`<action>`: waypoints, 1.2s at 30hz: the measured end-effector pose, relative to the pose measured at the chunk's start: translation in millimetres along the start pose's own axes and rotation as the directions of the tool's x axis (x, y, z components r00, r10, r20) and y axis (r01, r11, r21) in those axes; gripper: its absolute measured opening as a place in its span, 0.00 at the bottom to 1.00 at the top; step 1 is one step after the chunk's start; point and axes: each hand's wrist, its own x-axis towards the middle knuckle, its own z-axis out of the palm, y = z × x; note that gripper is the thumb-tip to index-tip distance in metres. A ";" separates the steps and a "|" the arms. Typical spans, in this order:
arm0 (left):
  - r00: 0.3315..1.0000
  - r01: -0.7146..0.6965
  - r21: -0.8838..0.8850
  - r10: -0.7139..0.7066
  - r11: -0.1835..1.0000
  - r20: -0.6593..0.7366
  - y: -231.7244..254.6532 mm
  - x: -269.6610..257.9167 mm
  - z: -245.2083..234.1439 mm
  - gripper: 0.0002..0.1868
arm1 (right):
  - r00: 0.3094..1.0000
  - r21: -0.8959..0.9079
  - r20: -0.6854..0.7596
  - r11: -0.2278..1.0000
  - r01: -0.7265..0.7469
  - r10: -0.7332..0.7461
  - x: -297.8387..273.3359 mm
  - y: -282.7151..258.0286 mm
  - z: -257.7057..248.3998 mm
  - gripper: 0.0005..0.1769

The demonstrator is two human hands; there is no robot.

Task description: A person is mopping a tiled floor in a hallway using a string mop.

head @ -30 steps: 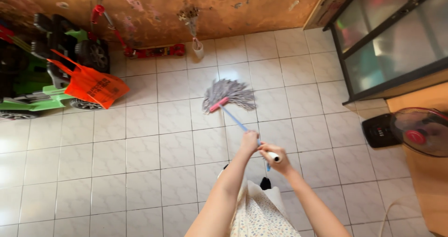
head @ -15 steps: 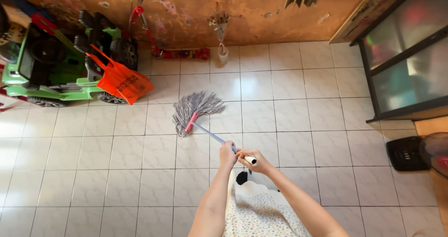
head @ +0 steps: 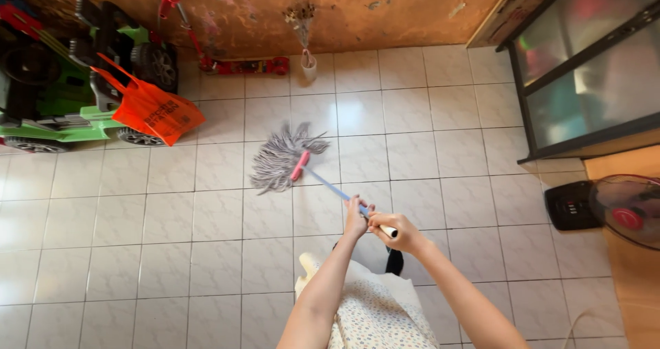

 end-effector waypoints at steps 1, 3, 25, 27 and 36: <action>1.000 -0.001 -0.001 0.001 1.000 0.002 -0.2 -1.1 16.4 0.18 | 1.000 -0.001 -0.002 1.000 -0.001 0.001 -11.2 9.3 -5.4 0.09; 0.998 -0.053 -0.032 0.054 0.998 0.045 0.9 1.2 49.5 0.18 | 0.988 -0.052 -0.095 0.991 -0.125 0.120 -30.8 28.4 -18.4 0.09; 0.477 -0.440 0.019 0.216 0.898 0.852 117.0 -57.7 347.2 0.22 | 0.548 -0.030 -0.754 0.815 -0.578 0.361 -243.6 69.1 -142.1 0.08; 0.365 -0.614 0.237 0.004 0.753 0.931 141.9 -61.7 346.8 0.24 | 0.486 0.054 -0.785 0.824 -0.564 0.384 -258.1 81.2 -140.1 0.06; 0.367 -0.758 0.350 -0.084 0.551 0.926 131.1 -40.0 337.4 0.20 | 0.535 0.082 -0.770 0.887 -0.455 0.346 -234.8 83.8 -132.1 0.07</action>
